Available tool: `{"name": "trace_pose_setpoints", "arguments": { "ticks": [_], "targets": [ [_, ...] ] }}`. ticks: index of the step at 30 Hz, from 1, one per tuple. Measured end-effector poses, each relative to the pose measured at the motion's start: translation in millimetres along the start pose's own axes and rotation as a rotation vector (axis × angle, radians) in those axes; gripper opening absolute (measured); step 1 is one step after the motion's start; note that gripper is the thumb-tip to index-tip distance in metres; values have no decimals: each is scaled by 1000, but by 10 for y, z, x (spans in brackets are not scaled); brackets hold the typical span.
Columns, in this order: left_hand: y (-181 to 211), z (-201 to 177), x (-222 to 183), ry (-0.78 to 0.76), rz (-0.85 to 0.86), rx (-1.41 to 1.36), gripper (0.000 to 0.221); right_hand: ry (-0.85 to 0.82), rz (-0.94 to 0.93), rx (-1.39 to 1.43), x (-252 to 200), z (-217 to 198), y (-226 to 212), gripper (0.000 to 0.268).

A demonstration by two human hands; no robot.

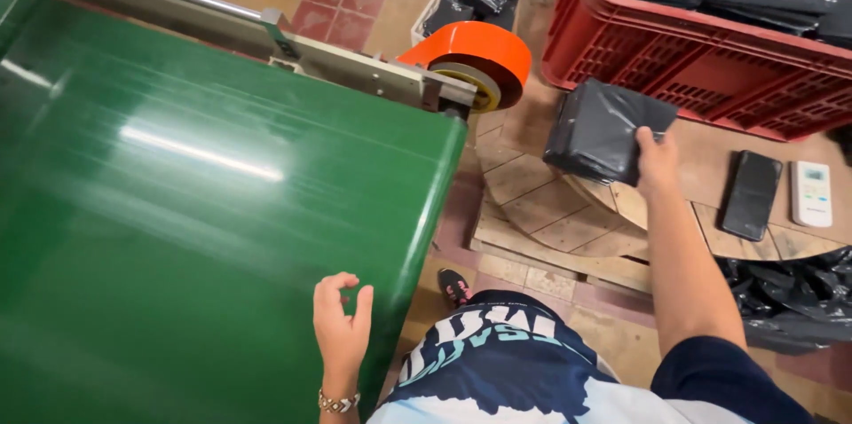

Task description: Folding plastic bags coming off a conveyor belt and stacking them into a pile.

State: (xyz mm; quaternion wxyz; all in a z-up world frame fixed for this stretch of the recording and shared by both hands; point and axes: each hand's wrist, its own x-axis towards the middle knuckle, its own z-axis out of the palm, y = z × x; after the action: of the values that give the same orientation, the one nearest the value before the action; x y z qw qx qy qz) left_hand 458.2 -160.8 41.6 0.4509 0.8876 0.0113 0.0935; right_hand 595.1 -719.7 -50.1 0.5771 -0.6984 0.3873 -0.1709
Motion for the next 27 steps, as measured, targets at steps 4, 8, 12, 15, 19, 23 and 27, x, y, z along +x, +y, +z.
{"name": "trace_pose_setpoints", "arguments": {
  "ticks": [4, 8, 12, 15, 19, 23, 27],
  "targets": [
    [-41, 104, 24, -42, -78, -5, 15, 23, 11, 28, 499, -208, 284, 27],
    [68, 140, 122, -72, -126, 3, 15, -42, 79, -13, 700, -85, 395, 28],
    [100, 143, 147, -72, -142, 22, 13, -80, 159, -69, 608, 0, 255, 28],
    [100, 136, 120, -37, -178, 4, 13, -86, 146, -140, 645, 18, 322, 34],
    [43, 164, 80, 0, -146, 31, 11, 162, -498, -804, 255, 179, -82, 52],
    [108, 187, 113, 33, -81, 43, 10, -88, -847, -954, 0, 564, -242, 66],
    [119, 183, 117, 52, 10, 78, 10, -188, -721, -992, 43, 747, -47, 71]
  ]
}}
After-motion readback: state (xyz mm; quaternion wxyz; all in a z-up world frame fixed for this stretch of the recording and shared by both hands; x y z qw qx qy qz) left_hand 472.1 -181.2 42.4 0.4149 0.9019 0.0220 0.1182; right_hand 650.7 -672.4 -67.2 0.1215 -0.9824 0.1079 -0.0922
